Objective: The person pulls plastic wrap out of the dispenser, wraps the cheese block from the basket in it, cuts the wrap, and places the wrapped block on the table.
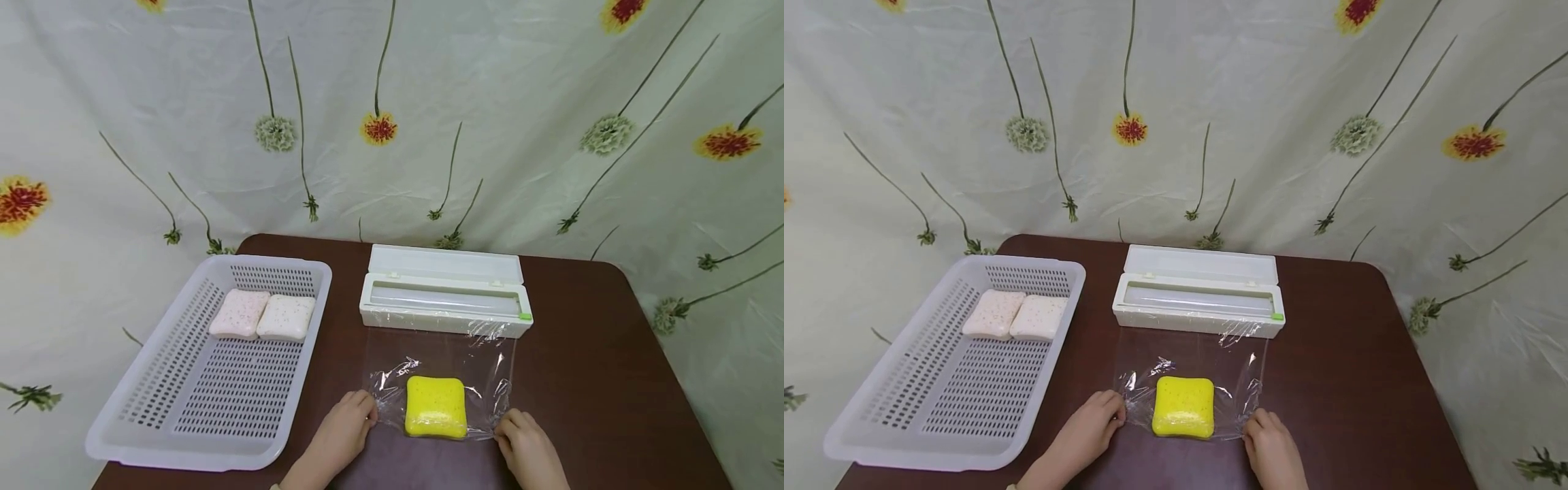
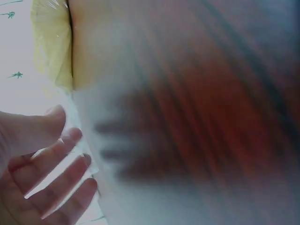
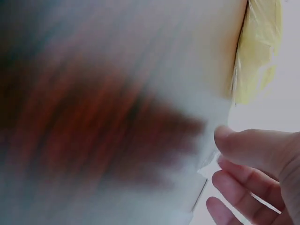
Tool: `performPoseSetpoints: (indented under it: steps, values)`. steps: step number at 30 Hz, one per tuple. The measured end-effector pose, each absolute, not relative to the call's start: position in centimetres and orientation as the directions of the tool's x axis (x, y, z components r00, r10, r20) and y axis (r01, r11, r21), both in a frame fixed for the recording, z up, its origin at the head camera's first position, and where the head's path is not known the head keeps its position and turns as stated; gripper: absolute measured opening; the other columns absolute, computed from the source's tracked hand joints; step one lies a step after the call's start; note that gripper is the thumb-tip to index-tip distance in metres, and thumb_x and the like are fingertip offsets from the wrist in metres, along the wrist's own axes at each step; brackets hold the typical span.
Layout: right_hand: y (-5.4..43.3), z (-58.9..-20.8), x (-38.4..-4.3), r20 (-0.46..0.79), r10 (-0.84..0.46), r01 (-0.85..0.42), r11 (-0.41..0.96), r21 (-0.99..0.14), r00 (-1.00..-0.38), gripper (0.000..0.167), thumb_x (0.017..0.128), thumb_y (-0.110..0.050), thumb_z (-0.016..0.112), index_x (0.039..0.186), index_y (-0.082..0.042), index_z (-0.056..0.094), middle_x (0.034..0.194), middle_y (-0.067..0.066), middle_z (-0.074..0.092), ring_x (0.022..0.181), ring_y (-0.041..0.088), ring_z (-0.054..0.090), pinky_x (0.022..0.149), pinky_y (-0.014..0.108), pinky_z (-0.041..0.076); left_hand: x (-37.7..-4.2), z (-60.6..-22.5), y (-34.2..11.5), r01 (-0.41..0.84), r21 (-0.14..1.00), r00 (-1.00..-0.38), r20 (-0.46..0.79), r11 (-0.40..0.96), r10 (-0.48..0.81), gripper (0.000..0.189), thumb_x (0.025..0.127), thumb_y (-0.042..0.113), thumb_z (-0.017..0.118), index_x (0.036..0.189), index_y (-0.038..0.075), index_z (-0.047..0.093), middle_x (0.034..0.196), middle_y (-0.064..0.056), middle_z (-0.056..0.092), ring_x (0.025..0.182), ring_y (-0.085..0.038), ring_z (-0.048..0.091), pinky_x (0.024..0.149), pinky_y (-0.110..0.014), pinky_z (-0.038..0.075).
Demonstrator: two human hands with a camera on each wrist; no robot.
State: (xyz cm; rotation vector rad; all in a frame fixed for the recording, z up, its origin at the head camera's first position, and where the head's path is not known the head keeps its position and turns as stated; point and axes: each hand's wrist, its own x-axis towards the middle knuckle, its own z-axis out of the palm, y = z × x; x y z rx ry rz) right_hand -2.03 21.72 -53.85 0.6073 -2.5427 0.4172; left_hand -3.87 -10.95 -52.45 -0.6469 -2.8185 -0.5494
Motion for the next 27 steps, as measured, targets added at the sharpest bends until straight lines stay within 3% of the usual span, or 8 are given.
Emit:
performPoseSetpoints:
  steps: [7,18,27]
  values:
    - [21.9,-53.7,-2.1,0.551,-0.347,-0.508,0.845,-0.166,-0.759,0.042,0.053,0.005,0.086,0.069,-0.018,0.055,0.074,-0.012,0.051,0.067,0.005,0.046,0.062,0.016,0.038,-3.7,-52.4,-11.0,0.471,0.267,-0.857,0.364,0.841,0.365,0.026,0.079,0.007,0.078,0.078,0.021,0.055,0.081,0.010,0.063,0.087,-0.012,0.061,0.069,-0.029,0.050]
    - [22.1,-52.5,-2.7,0.529,-0.230,-0.414,0.872,-0.261,-0.817,0.035,0.062,0.008,0.077,0.076,-0.015,0.054,0.068,-0.012,0.050,0.060,0.000,0.042,0.051,0.020,0.039,-4.6,-51.6,-10.3,0.406,0.288,-0.870,0.413,0.867,0.270,0.022,0.084,0.009,0.075,0.087,0.016,0.054,0.072,0.006,0.058,0.065,-0.011,0.058,0.056,-0.026,0.046]
    - [22.1,-51.5,-4.7,0.549,-0.139,-0.374,0.861,-0.343,-0.824,0.030,0.068,0.015,0.073,0.086,-0.006,0.063,0.082,0.001,0.062,0.064,0.007,0.053,0.051,0.021,0.045,-6.4,-50.9,-9.3,0.378,0.338,-0.866,0.459,0.862,0.199,0.012,0.090,0.007,0.068,0.096,0.011,0.059,0.082,0.000,0.062,0.067,-0.014,0.063,0.054,-0.025,0.049]
